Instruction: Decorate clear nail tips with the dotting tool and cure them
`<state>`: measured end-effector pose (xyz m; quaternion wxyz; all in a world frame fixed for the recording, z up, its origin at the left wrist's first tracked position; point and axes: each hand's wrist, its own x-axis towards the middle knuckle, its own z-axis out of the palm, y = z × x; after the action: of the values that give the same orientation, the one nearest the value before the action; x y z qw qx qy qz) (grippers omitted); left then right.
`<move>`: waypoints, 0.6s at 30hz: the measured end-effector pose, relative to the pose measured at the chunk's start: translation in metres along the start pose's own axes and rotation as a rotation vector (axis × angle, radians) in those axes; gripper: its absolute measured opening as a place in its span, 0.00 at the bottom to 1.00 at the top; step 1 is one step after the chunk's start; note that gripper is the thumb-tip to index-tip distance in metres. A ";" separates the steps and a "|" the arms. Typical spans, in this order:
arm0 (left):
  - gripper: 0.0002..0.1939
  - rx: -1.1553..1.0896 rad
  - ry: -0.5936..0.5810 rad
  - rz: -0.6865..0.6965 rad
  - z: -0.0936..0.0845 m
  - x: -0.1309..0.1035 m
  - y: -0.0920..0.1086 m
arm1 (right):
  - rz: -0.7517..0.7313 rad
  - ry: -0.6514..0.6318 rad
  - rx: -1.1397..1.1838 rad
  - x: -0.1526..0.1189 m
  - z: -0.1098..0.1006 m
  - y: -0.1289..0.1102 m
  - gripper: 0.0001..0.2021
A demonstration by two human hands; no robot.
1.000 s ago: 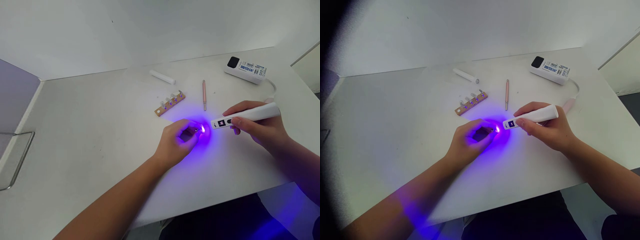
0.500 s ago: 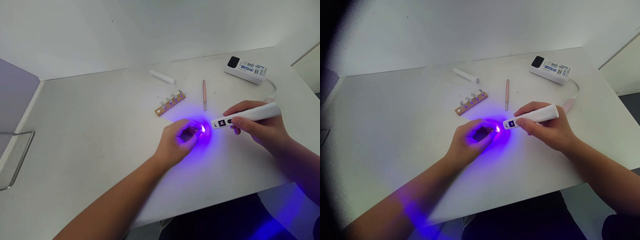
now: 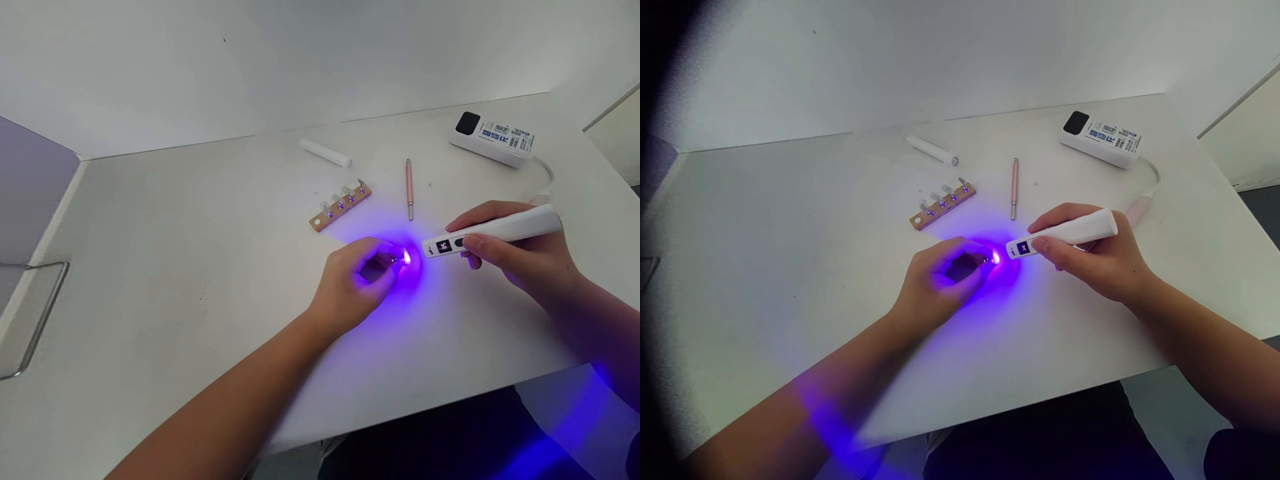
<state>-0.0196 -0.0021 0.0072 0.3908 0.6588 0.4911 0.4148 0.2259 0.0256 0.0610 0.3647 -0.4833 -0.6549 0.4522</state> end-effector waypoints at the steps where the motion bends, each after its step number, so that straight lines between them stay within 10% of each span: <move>1: 0.07 -0.002 0.000 -0.001 0.000 0.000 0.000 | -0.001 0.002 -0.003 0.000 0.000 0.000 0.05; 18: 0.05 0.004 -0.012 -0.010 0.000 0.000 0.000 | 0.031 -0.003 -0.023 0.001 0.001 -0.003 0.04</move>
<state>-0.0201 -0.0018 0.0071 0.3944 0.6598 0.4928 0.4078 0.2242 0.0266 0.0635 0.3513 -0.4969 -0.6530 0.4509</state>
